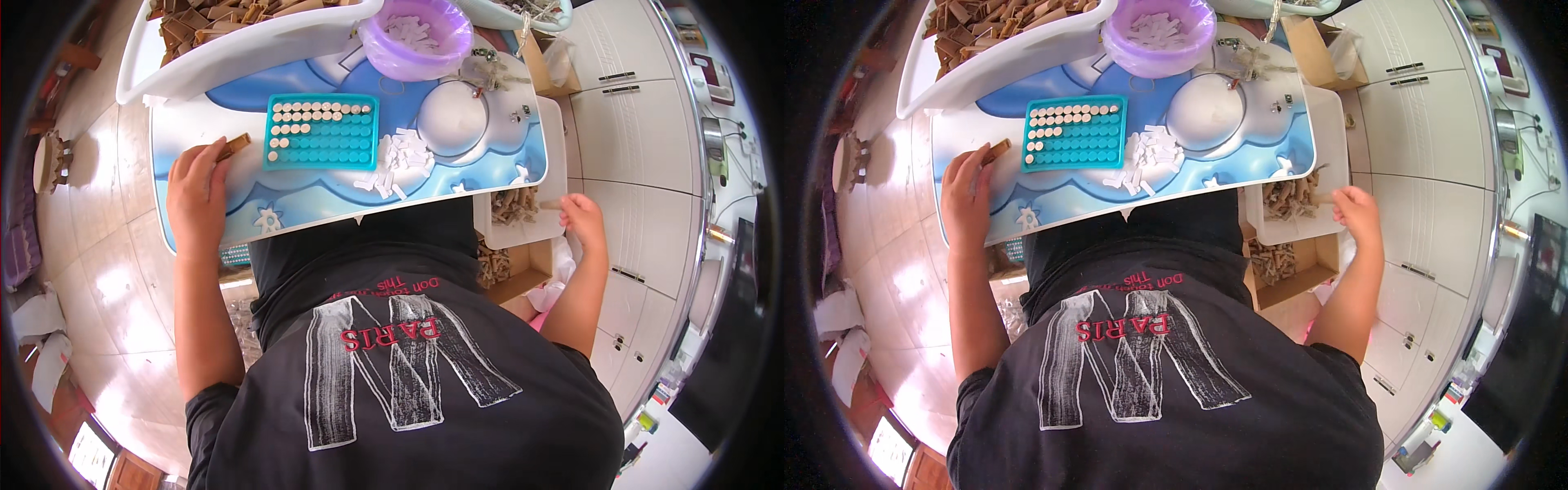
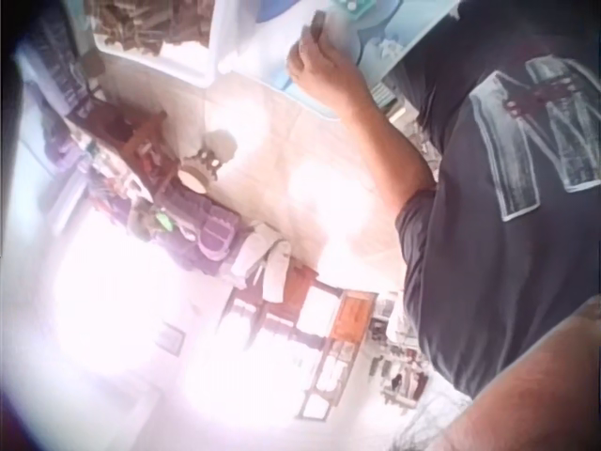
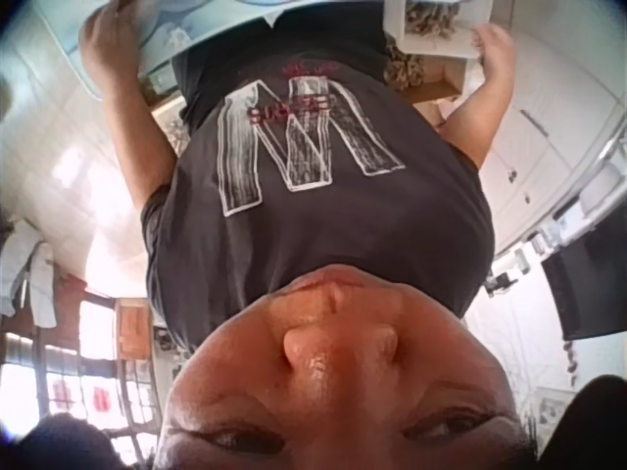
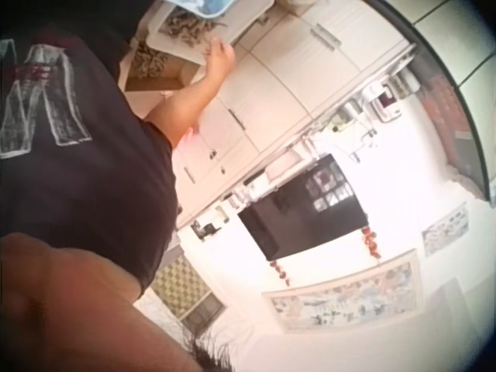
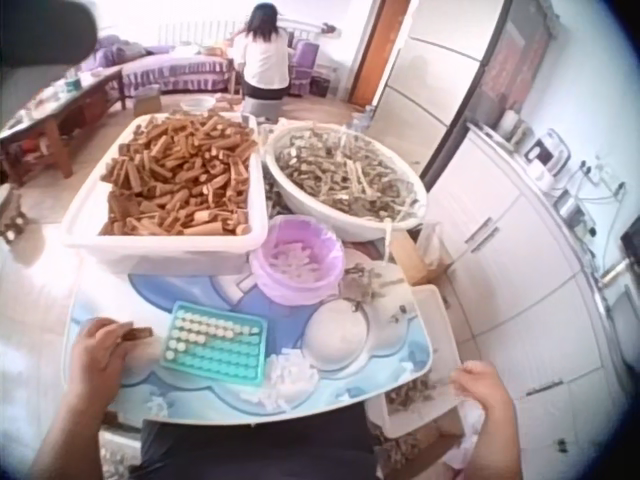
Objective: The person assembles small wooden blocks by inserting metal pins and securing them with a string. They repeatedly pick up blocks, insert pins, and tie the string around the assembly, placing finished units into a container.
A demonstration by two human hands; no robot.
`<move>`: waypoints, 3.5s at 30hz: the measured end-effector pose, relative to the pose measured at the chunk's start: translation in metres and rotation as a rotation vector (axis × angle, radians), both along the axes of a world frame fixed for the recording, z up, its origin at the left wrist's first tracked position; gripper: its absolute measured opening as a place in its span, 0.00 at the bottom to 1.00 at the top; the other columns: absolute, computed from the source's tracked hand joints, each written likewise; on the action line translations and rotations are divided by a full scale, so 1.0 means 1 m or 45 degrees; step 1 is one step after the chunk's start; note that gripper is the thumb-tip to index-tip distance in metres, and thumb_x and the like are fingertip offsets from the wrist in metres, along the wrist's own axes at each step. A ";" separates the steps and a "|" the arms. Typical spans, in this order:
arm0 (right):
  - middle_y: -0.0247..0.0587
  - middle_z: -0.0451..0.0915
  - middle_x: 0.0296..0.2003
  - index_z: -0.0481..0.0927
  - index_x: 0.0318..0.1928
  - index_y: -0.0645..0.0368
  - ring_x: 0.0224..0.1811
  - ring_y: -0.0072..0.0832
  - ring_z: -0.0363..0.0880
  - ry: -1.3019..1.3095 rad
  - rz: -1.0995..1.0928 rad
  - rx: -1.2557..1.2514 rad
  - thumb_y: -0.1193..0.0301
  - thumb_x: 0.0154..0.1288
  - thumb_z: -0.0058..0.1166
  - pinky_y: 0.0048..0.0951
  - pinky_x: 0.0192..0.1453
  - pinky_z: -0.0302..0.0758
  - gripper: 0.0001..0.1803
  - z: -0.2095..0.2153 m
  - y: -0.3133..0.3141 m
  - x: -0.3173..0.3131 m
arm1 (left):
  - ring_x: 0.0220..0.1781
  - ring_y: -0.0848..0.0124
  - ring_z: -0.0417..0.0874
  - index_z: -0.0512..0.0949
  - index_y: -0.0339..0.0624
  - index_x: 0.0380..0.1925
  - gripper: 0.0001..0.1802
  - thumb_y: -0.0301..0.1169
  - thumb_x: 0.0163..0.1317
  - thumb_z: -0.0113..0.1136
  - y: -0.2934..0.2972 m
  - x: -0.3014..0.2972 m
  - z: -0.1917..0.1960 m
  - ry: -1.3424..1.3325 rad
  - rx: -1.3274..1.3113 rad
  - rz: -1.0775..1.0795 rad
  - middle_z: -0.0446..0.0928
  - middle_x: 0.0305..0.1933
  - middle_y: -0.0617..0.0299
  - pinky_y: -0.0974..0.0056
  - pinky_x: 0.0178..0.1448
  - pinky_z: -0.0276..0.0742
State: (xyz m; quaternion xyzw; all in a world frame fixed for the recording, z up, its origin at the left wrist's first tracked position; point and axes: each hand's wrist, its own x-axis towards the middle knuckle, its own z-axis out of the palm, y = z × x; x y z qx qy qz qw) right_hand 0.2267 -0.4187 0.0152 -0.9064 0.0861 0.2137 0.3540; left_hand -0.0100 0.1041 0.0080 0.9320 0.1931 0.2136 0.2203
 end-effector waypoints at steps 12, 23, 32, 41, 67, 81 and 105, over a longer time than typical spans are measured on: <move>0.38 0.78 0.36 0.79 0.47 0.57 0.34 0.29 0.77 -1.104 0.753 -0.263 0.72 0.58 0.57 0.29 0.41 0.74 0.15 -0.005 0.142 0.045 | 0.29 0.69 0.76 0.81 0.37 0.32 0.09 0.21 0.49 0.58 -0.051 -0.009 0.061 0.537 -1.001 -1.040 0.74 0.30 0.58 0.69 0.33 0.72; 0.36 0.77 0.37 0.81 0.44 0.60 0.34 0.22 0.74 -1.472 0.241 0.207 0.75 0.60 0.54 0.23 0.38 0.72 0.11 0.031 0.155 0.035 | 0.39 0.72 0.80 0.75 0.33 0.41 0.08 0.23 0.63 0.51 -0.108 -0.002 0.024 0.552 -1.780 -1.221 0.78 0.35 0.59 0.69 0.45 0.75; 0.39 0.77 0.36 0.80 0.44 0.65 0.35 0.24 0.74 -1.501 0.645 0.377 0.82 0.57 0.52 0.23 0.41 0.71 0.14 0.066 0.176 -0.023 | 0.23 0.74 0.73 0.74 0.34 0.42 0.12 0.26 0.62 0.46 -0.100 0.008 0.022 0.065 -2.508 -0.540 0.72 0.28 0.62 0.72 0.30 0.69; 0.36 0.77 0.32 0.78 0.48 0.64 0.31 0.21 0.74 -0.553 1.090 0.824 0.83 0.54 0.55 0.22 0.38 0.72 0.18 0.062 0.231 -0.087 | 0.27 0.81 0.69 0.78 0.35 0.44 0.12 0.31 0.64 0.57 -0.105 0.032 0.048 0.029 -1.212 -0.529 0.75 0.29 0.69 0.78 0.34 0.66; 0.50 0.74 0.53 0.71 0.36 0.63 0.42 0.27 0.79 -0.262 1.394 1.106 0.74 0.69 0.46 0.27 0.48 0.74 0.05 0.031 0.281 -0.131 | 0.32 0.73 0.73 0.70 0.35 0.50 0.21 0.41 0.72 0.37 -0.103 0.030 0.029 -0.333 -2.435 0.240 0.73 0.40 0.59 0.69 0.37 0.72; 0.42 0.78 0.37 0.74 0.34 0.63 0.35 0.28 0.76 -0.255 0.978 1.168 0.79 0.61 0.54 0.25 0.41 0.72 0.02 0.033 0.276 -0.133 | 0.49 0.70 0.77 0.68 0.35 0.58 0.20 0.29 0.67 0.51 -0.103 0.019 0.029 -0.323 -2.541 -0.052 0.76 0.48 0.56 0.64 0.52 0.74; 0.41 0.75 0.32 0.76 0.30 0.63 0.29 0.31 0.74 -1.028 1.023 0.821 0.81 0.53 0.60 0.27 0.30 0.72 0.05 0.028 0.295 -0.115 | 0.44 0.70 0.82 0.73 0.34 0.51 0.16 0.29 0.66 0.53 -0.105 0.011 0.035 -0.202 -2.540 -0.062 0.79 0.43 0.57 0.62 0.48 0.83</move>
